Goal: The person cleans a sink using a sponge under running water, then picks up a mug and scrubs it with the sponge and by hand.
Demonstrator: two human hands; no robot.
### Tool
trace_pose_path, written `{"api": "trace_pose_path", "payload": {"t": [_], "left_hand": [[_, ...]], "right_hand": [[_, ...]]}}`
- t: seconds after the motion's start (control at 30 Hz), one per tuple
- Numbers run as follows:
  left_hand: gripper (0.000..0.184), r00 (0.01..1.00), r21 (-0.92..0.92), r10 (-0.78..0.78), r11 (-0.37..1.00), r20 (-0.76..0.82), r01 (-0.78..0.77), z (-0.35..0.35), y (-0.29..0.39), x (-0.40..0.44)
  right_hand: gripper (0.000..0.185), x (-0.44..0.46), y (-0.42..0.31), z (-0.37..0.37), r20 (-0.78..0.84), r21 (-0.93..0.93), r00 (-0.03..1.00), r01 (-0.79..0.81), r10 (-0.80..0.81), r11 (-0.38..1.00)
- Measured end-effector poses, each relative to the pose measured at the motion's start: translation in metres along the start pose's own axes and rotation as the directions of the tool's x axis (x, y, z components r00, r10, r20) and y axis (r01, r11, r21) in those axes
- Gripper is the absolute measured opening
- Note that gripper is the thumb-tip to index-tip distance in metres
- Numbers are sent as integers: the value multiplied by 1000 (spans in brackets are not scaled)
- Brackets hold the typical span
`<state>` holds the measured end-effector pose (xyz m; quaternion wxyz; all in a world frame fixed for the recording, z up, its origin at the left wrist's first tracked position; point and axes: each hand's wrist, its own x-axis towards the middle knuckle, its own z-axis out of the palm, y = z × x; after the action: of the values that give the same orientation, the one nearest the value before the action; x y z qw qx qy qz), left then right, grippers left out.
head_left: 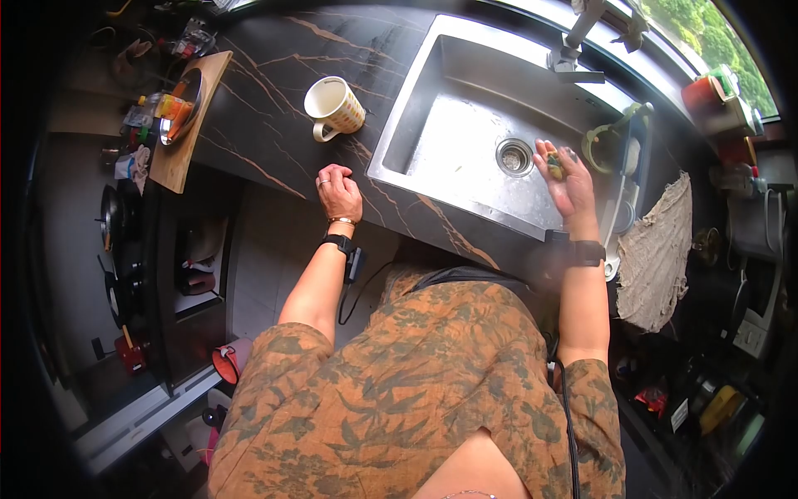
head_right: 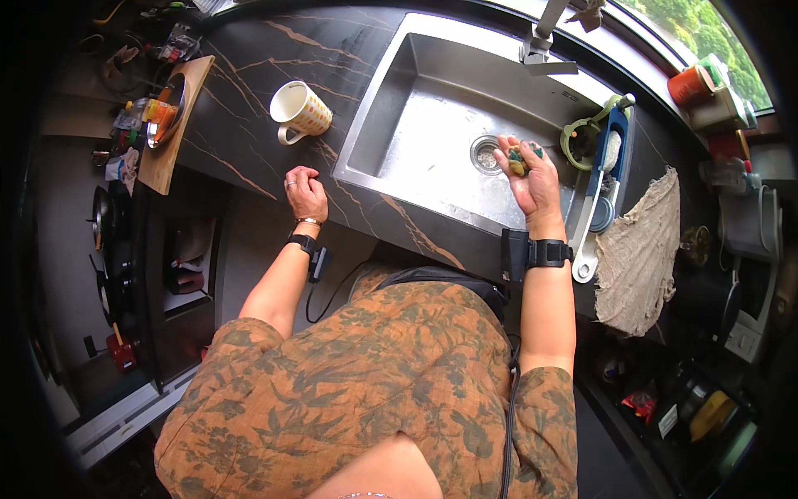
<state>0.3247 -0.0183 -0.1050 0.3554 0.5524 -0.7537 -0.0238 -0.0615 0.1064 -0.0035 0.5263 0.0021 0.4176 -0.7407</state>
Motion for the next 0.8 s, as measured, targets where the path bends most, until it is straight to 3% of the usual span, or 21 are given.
{"api": "trace_pose_path", "payload": {"t": [0.03,0.2,0.33,0.53,0.63,0.8], "left_hand": [[9,1000,1,3,1000,-2,-3,0,0,0],[9,1000,1,-9,1000,0,9,0,0,1],[9,1000,3,-2,1000,-4,2,0,1,1],[9,1000,5,-6,1000,-8,6,-1,2,0],[9,1000,10,-15,1000,2,15,-1,2,0],[9,1000,8,-7,1000,1,6,0,1,1]], "right_hand": [[7,3,0,-9,46,57,999,-6,3,998],[8,6,0,-10,69,-62,995,71,-66,996],[31,3,0,-5,107,-5,994,-5,5,1000],[51,3,-4,-2,-109,-142,994,-47,32,989],[51,1,-1,2,-115,-134,993,18,-34,991],[49,-5,0,25,-313,-202,945,33,-96,979]]}}
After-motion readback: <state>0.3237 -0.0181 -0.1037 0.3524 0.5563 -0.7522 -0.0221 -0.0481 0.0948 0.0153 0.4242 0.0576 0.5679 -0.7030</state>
